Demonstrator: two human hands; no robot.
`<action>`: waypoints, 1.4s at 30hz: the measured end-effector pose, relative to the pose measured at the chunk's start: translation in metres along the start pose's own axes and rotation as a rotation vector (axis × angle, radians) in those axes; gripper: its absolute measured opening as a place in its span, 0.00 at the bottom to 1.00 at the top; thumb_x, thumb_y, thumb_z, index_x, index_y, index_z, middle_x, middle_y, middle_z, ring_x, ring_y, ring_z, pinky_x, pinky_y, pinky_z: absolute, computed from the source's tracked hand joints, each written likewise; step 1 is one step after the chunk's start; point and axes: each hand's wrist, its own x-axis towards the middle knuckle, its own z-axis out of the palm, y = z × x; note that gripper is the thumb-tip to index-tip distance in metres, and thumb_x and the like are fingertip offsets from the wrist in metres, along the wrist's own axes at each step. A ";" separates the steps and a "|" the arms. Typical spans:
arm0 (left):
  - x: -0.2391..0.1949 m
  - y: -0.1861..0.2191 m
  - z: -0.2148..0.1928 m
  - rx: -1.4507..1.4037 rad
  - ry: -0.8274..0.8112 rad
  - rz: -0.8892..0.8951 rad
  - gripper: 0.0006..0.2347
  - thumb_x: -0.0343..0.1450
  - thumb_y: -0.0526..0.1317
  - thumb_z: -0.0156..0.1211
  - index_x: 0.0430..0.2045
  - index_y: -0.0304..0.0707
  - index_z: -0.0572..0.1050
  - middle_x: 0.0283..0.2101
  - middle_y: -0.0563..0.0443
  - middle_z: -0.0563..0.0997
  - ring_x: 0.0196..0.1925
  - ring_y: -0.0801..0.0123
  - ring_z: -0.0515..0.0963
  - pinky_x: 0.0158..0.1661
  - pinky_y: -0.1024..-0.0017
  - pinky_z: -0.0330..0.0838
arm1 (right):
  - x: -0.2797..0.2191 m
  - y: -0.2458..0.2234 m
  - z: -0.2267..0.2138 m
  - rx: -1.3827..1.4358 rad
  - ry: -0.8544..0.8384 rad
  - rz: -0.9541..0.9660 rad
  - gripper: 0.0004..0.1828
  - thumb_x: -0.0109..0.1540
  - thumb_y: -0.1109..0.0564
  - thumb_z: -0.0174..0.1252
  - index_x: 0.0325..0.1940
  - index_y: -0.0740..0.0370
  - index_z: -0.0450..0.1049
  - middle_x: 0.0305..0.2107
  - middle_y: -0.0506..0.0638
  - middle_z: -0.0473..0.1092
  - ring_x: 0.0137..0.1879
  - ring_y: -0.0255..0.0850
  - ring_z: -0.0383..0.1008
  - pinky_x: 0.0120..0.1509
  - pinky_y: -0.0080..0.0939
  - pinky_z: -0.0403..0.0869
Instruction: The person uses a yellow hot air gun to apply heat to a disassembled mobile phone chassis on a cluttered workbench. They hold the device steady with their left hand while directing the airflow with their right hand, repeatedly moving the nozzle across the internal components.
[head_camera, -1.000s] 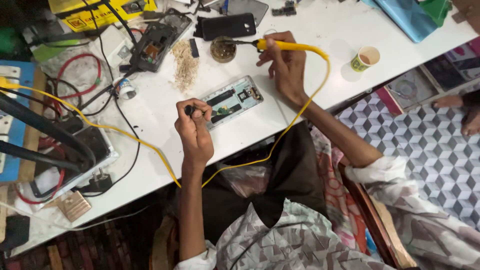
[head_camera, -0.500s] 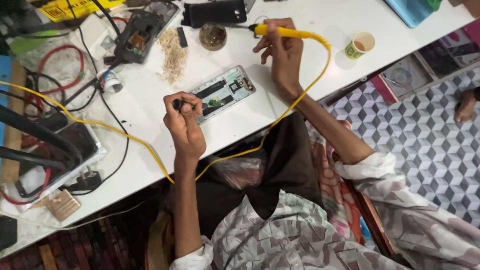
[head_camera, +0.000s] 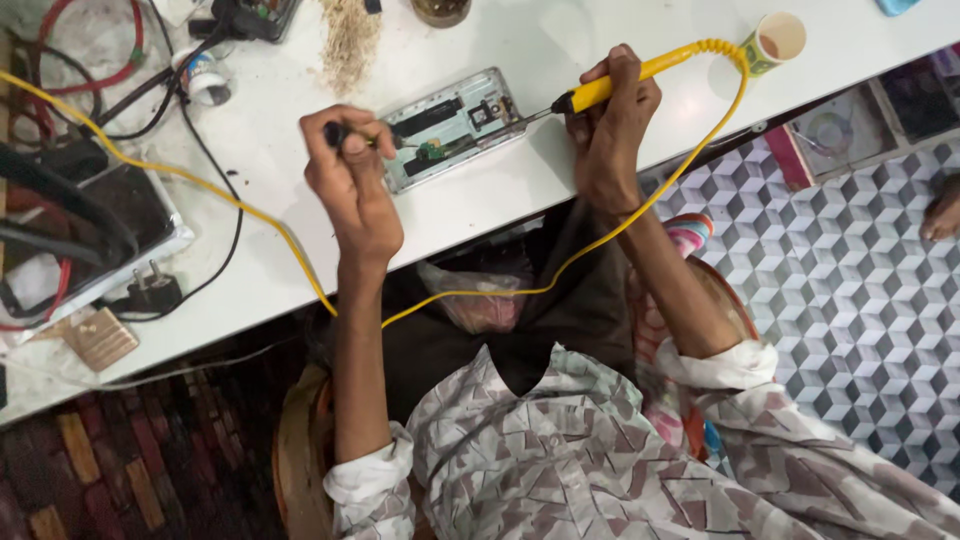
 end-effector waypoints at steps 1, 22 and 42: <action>-0.001 0.000 -0.001 0.011 -0.024 -0.002 0.16 0.87 0.50 0.41 0.49 0.32 0.64 0.30 0.50 0.74 0.26 0.81 0.61 0.30 0.79 0.56 | -0.002 0.000 0.002 -0.028 -0.001 0.015 0.19 0.72 0.48 0.52 0.31 0.62 0.66 0.16 0.44 0.57 0.18 0.31 0.51 0.22 0.35 0.53; 0.006 -0.001 0.002 -0.064 -0.047 0.052 0.16 0.88 0.51 0.42 0.48 0.33 0.64 0.32 0.49 0.74 0.28 0.79 0.62 0.31 0.78 0.58 | -0.004 0.005 0.004 -0.149 -0.051 -0.042 0.21 0.73 0.44 0.50 0.36 0.64 0.71 0.17 0.44 0.59 0.19 0.32 0.55 0.23 0.35 0.56; 0.003 -0.002 0.001 0.014 -0.067 0.065 0.17 0.87 0.51 0.37 0.46 0.35 0.65 0.31 0.50 0.74 0.27 0.80 0.63 0.29 0.78 0.57 | -0.004 -0.001 0.009 -0.183 -0.096 -0.068 0.24 0.73 0.41 0.51 0.36 0.65 0.71 0.14 0.42 0.53 0.17 0.32 0.54 0.23 0.36 0.58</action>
